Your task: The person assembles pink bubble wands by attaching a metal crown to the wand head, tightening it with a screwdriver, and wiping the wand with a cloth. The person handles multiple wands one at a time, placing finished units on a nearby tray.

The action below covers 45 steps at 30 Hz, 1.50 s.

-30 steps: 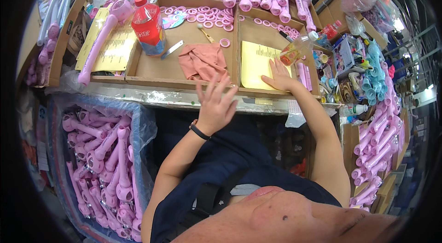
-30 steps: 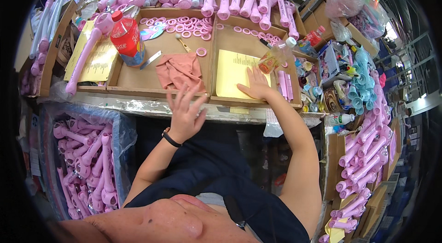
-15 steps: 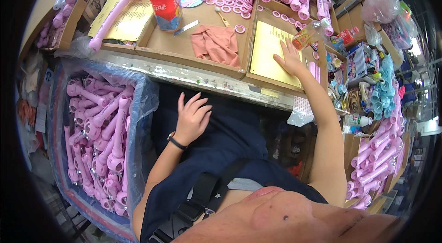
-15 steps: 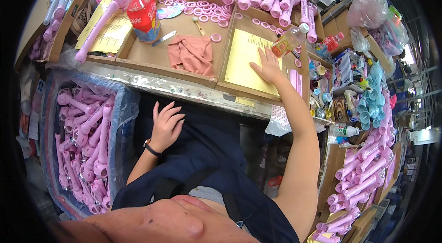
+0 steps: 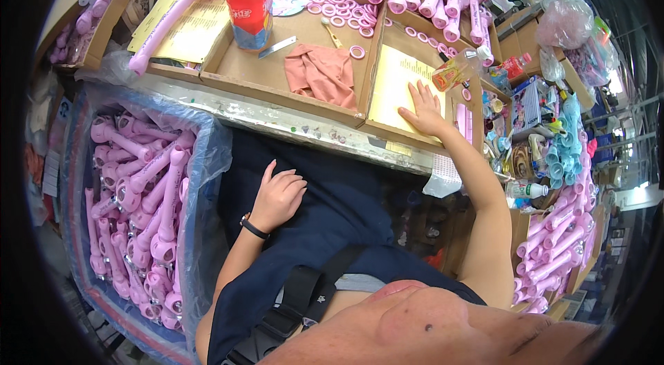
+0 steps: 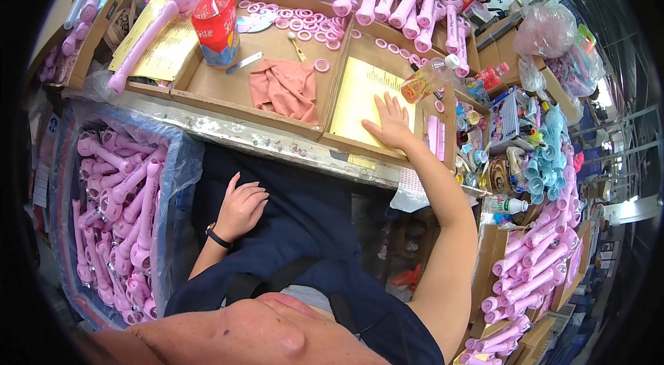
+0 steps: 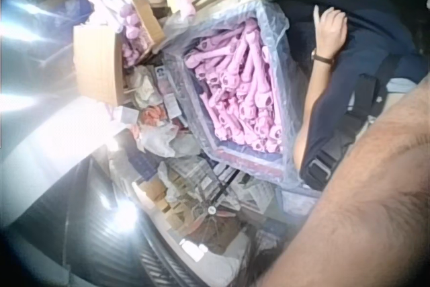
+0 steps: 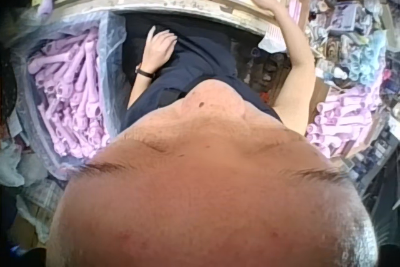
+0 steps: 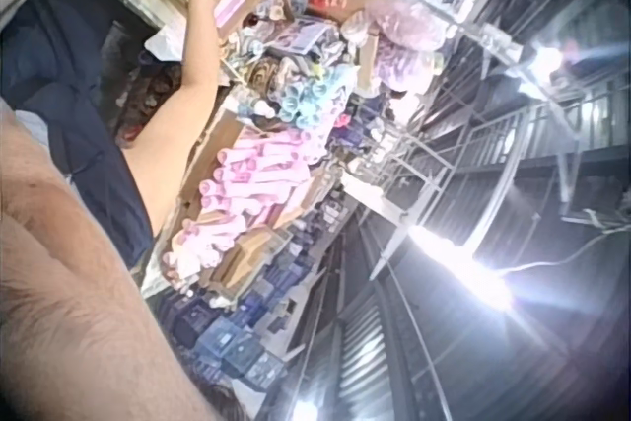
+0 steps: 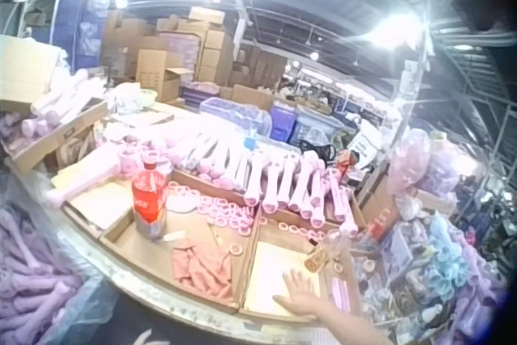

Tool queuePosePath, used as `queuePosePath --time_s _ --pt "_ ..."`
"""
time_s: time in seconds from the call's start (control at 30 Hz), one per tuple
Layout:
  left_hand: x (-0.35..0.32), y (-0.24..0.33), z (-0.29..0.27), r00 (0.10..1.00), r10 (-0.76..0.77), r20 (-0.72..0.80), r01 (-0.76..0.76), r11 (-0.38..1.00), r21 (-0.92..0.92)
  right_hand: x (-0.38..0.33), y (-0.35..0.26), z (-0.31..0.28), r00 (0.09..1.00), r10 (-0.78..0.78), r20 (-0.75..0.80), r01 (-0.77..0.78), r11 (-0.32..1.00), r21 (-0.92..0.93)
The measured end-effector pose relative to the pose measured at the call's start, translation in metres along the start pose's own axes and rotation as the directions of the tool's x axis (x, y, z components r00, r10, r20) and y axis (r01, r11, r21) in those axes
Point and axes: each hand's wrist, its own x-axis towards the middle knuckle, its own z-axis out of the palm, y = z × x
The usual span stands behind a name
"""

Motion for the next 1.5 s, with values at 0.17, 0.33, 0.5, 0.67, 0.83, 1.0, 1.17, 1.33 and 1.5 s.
queuePosePath --time_s 0.17,0.33,0.5,0.67,0.83,1.0,1.17,1.33,1.5 --pt "0.0 -0.003 -0.005 0.999 0.01 0.047 -0.01 1.0 -0.008 0.007 0.009 -0.016 0.914 -0.028 -0.405 0.07 0.994 0.09" --pt "-0.011 -0.006 -0.006 0.997 -0.021 0.078 0.022 1.0 -0.004 0.029 0.04 -0.039 0.205 0.305 -0.93 -0.026 0.952 0.306" --pt "-0.014 -0.007 -0.013 0.995 0.0 0.097 0.004 0.999 -0.038 0.028 0.049 -0.034 0.614 0.486 -0.622 0.143 0.707 0.693" --pt "-0.055 0.007 -0.077 0.978 -0.206 0.018 0.203 0.941 -0.272 0.02 0.071 -0.021 0.672 0.216 -0.708 0.309 0.787 0.534" --pt "-0.135 0.004 -0.176 0.661 -0.685 -0.307 0.643 0.728 -0.239 0.035 0.103 -0.021 0.575 0.324 -0.752 0.04 0.906 0.421" --pt "-0.203 -0.065 -0.219 -0.01 -0.998 0.06 0.674 -0.052 -0.737 0.012 0.059 -0.043 0.219 -0.054 -0.974 -0.168 0.981 -0.093" --pt "-0.218 -0.125 -0.148 0.006 -0.906 0.424 0.452 -0.375 -0.809 -0.006 -0.036 -0.068 0.197 -0.332 -0.923 -0.051 0.936 -0.347" --pt "-0.209 -0.167 -0.13 -0.059 -0.798 0.6 -0.132 -0.589 -0.797 0.004 -0.133 -0.055 0.555 -0.276 -0.785 0.504 0.862 0.054" --pt "-0.192 -0.11 -0.166 -0.102 -0.958 0.268 -0.279 -0.231 -0.932 0.042 -0.197 -0.054 0.695 -0.474 -0.54 0.619 0.776 0.116"
